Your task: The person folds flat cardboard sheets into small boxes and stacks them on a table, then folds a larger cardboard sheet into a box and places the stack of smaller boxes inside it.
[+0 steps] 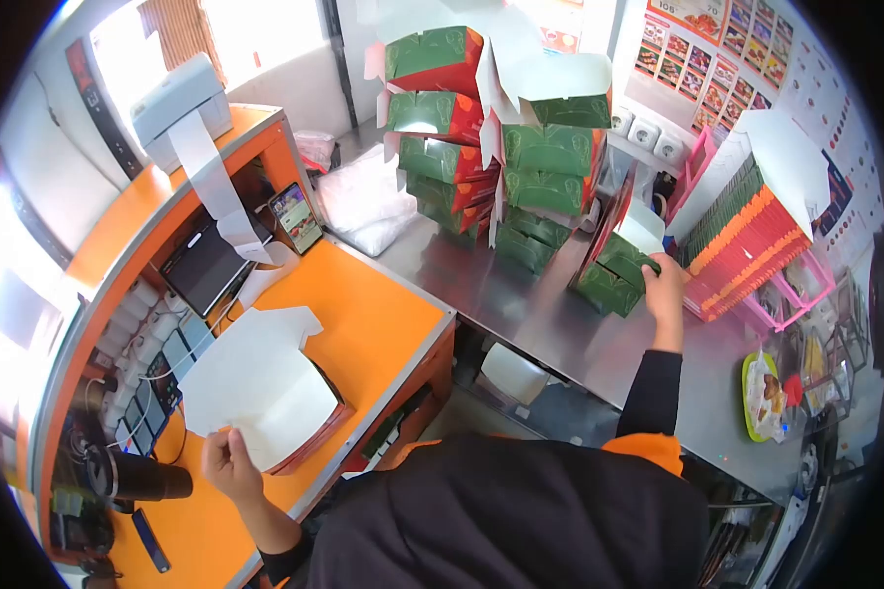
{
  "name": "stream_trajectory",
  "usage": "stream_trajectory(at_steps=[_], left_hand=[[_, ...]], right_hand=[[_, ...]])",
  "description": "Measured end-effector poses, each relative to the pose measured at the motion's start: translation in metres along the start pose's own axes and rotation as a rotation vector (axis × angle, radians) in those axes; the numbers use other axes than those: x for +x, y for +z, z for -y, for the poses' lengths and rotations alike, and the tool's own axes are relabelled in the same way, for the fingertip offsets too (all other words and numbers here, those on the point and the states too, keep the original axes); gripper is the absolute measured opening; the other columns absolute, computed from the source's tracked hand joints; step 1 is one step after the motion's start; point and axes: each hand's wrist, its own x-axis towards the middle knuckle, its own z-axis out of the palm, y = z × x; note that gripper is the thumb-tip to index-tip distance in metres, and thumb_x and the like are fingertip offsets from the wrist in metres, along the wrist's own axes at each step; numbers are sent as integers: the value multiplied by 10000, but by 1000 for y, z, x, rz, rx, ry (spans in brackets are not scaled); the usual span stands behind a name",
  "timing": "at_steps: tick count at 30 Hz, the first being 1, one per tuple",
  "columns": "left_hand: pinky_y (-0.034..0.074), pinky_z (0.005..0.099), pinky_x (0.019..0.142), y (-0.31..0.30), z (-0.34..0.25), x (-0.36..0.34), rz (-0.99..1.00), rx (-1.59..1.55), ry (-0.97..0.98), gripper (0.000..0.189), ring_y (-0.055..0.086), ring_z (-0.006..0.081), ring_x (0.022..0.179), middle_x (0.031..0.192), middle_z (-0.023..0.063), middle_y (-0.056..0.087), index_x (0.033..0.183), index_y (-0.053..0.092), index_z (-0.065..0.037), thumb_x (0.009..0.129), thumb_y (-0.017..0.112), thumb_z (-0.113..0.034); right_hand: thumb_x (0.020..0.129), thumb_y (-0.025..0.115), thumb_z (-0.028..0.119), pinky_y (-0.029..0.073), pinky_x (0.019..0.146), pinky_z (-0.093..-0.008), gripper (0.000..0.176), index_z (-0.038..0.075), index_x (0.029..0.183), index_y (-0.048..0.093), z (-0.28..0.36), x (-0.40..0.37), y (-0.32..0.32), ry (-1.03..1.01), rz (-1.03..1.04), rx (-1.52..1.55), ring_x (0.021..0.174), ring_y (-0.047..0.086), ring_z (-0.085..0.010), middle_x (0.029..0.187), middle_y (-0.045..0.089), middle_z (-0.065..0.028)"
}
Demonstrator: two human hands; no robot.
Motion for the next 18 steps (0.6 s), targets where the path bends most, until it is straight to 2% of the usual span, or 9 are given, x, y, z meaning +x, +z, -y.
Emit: stream_trajectory(at_steps=[3, 5, 7, 8, 10, 11, 13, 14, 18], left_hand=[[338, 216, 510, 32, -37, 11, 123, -10, 96, 37, 476, 110, 608, 640, 40, 497, 734, 566, 22, 768, 579, 16], [411, 221, 569, 58, -66, 12, 269, -213, -60, 66, 518, 116, 651, 728, 63, 542, 795, 591, 23, 730, 586, 29], [463, 238, 658, 86, -91, 10, 535, -572, -242, 396, 531, 106, 745, 982, 95, 545, 1117, 527, 16, 734, 616, -24], [477, 268, 705, 101, -98, 9, 685, -635, -223, 663, 555, 141, 853, 1176, 129, 475, 1321, 343, -35, 740, 658, -74], [467, 366, 849, 123, -128, 7, 834, -809, -279, 1022, 500, 279, 1098, 1398, 197, 241, 1421, 39, -131, 696, 758, -187], [421, 391, 922, 136, -135, 2, 784, -942, -147, 911, 427, 292, 1175, 1406, 187, 230, 1415, 41, -105, 783, 681, -242], [317, 393, 1004, 147, -119, -2, 734, -722, -120, 716, 370, 266, 1219, 1403, 153, 258, 1401, 96, -72, 874, 539, -271], [265, 389, 1040, 147, -105, -5, 700, -637, -147, 629, 345, 252, 1238, 1399, 136, 276, 1392, 132, -56, 913, 472, -281], [394, 351, 898, 104, -91, -2, 37, -945, -594, 467, 493, 240, 1051, 1161, 134, 484, 1257, 376, 7, 821, 432, -151]], right_hand=[[809, 578, 86, 394, 834, -408, 123, 15, 909, 582, 49, -20, -21, -196, -524, 103, 918, 527, -333, 926, 588, -141], [812, 573, 73, 375, 832, -413, 106, 4, 893, 570, 98, -42, -35, -356, -633, 173, 843, 530, -298, 865, 582, -120], [797, 583, 53, 343, 839, -423, 118, 20, 909, 569, 146, -68, -35, -519, -732, 229, 754, 536, -258, 798, 581, -80], [839, 564, 22, 450, 670, -311, 129, -68, 932, 565, 157, -89, -23, -512, -600, 401, 744, 558, -226, 844, 595, -115], [788, 593, 68, 330, 867, -424, 230, -5, 1005, 582, 195, -119, -16, -680, -305, 541, 858, 569, -266, 903, 606, -105], [762, 607, 91, 270, 966, -481, 288, 26, 1042, 590, 214, -135, -13, -737, -145, 611, 915, 575, -286, 932, 611, -100], [684, 647, 120, 267, 872, -479, 252, 81, 932, 630, 261, -157, 2, -1073, -203, 565, 837, 566, -208, 878, 591, -6], [668, 658, 147, 243, 841, -462, 231, 99, 893, 635, 275, -164, 14, -1132, 20, 688, 776, 543, -170, 848, 575, 37], [705, 655, 147, 223, 926, -523, 319, 74, 1010, 592, 299, -162, 14, -1152, -13, 725, 884, 525, -202, 957, 553, -53]])
